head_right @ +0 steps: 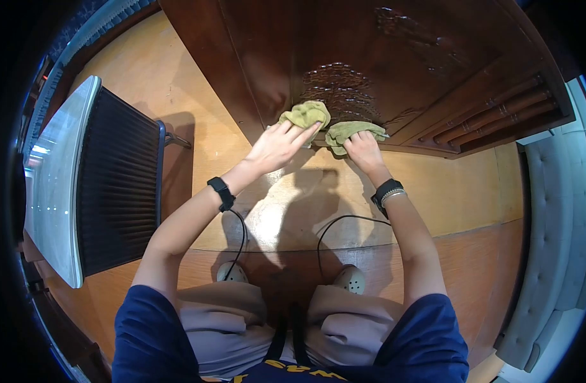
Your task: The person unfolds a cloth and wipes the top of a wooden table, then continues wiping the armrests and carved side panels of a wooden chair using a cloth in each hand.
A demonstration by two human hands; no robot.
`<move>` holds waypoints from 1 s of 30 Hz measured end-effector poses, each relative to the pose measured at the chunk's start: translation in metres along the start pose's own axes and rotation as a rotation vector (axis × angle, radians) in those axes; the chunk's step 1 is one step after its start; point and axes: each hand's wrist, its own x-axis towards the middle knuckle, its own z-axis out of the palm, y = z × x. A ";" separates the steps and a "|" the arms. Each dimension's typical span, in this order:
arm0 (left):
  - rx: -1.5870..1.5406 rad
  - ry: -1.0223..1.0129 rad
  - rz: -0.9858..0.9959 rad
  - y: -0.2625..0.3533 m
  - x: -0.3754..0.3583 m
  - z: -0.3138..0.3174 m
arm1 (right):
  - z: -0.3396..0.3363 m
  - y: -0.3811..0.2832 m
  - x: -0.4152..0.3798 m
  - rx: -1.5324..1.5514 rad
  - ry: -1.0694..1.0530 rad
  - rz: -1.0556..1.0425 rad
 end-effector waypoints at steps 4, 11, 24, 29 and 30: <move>-0.067 0.017 -0.089 -0.003 0.016 -0.022 | 0.008 -0.003 -0.003 0.013 -0.046 0.038; 0.031 -0.026 0.046 -0.017 0.005 0.006 | 0.003 -0.009 0.000 0.024 -0.139 0.100; 0.211 0.526 -0.017 -0.082 -0.004 -0.056 | -0.030 -0.034 0.024 0.318 -0.055 0.281; 0.331 0.719 -0.011 -0.102 0.016 -0.107 | -0.084 -0.043 0.076 0.298 0.441 0.134; 0.331 0.721 -0.009 -0.103 0.017 -0.107 | -0.091 -0.042 0.085 0.295 0.442 0.135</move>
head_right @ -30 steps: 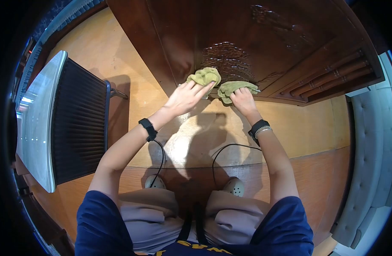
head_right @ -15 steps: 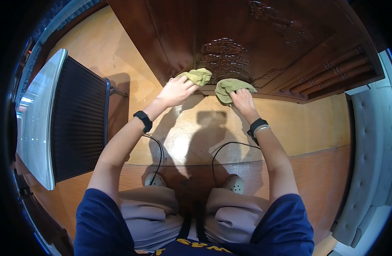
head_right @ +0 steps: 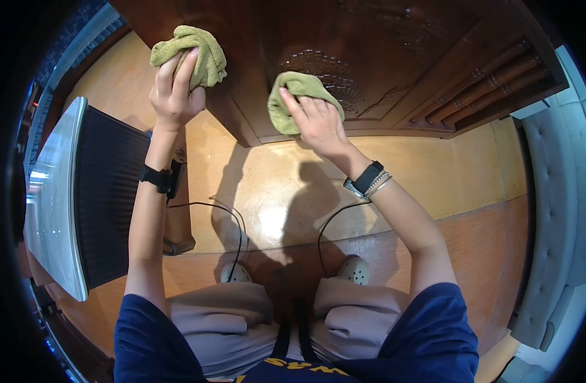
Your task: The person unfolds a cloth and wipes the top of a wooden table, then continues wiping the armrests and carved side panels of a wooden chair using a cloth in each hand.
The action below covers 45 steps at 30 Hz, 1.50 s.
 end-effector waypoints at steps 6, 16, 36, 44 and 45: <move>0.043 0.105 0.006 0.003 -0.012 0.015 | 0.010 0.008 0.000 -0.179 -0.118 -0.100; 0.057 0.128 -0.048 0.010 -0.018 0.019 | 0.030 0.041 -0.040 -0.141 -0.075 -0.246; 0.024 0.106 -0.067 0.013 -0.028 0.024 | 0.010 0.054 -0.003 0.302 0.047 0.137; -0.010 0.118 -0.058 0.015 -0.037 0.029 | 0.032 0.057 -0.022 -0.133 0.063 -0.132; -0.010 0.112 -0.060 0.015 -0.038 0.030 | 0.036 0.055 -0.023 0.080 0.023 0.053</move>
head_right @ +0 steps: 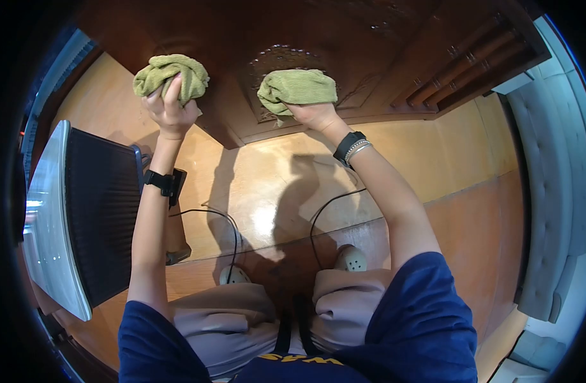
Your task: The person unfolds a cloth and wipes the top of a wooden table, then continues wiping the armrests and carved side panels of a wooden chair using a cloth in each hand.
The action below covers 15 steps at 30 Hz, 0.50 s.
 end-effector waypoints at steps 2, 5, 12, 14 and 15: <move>-0.004 0.001 -0.002 0.000 -0.004 0.001 | -0.002 -0.003 -0.007 0.140 -0.066 0.101; 0.006 0.005 0.010 -0.003 -0.004 0.004 | 0.003 0.004 -0.025 0.313 -0.166 0.231; 0.012 0.024 -0.011 -0.006 -0.006 0.004 | -0.018 0.016 -0.059 -0.185 -0.359 -0.276; -0.009 0.017 -0.013 -0.003 -0.005 -0.001 | -0.017 0.028 -0.085 -0.190 -0.402 -0.261; -0.030 0.015 -0.012 -0.003 -0.004 -0.002 | -0.017 0.037 -0.097 -0.199 -0.441 -0.246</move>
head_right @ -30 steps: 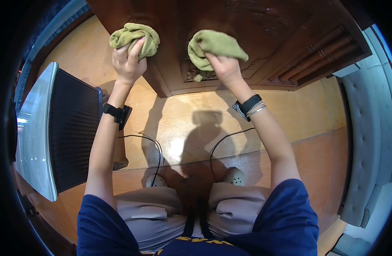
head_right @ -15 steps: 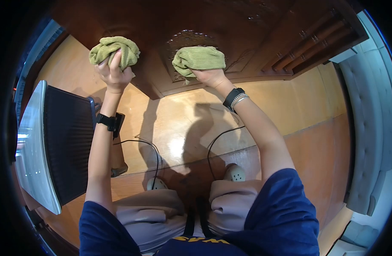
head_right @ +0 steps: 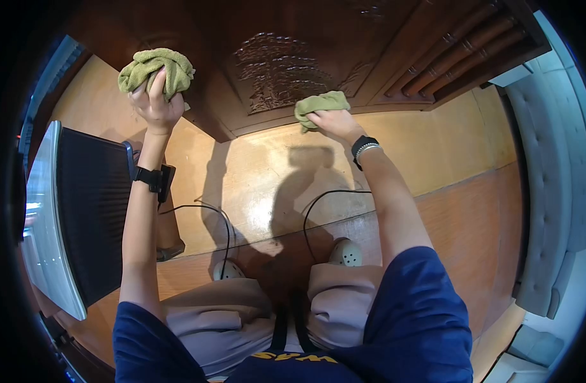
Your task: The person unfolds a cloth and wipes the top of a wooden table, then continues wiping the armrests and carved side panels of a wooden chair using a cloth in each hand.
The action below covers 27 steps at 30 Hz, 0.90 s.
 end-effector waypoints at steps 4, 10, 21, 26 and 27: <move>0.031 -0.038 0.027 0.003 0.001 -0.003 | 0.018 0.014 -0.031 -0.035 -0.156 0.131; 0.077 -0.056 0.017 0.000 -0.001 0.002 | -0.020 0.031 -0.023 -0.026 -0.214 0.342; 0.059 -0.011 0.000 0.002 0.000 0.005 | -0.123 0.070 0.031 -0.301 0.865 0.499; 0.055 0.013 -0.014 0.004 -0.003 0.007 | -0.075 0.081 0.001 0.586 0.399 0.683; 0.058 0.009 -0.014 0.003 -0.004 0.006 | -0.073 0.080 0.002 0.591 0.397 0.682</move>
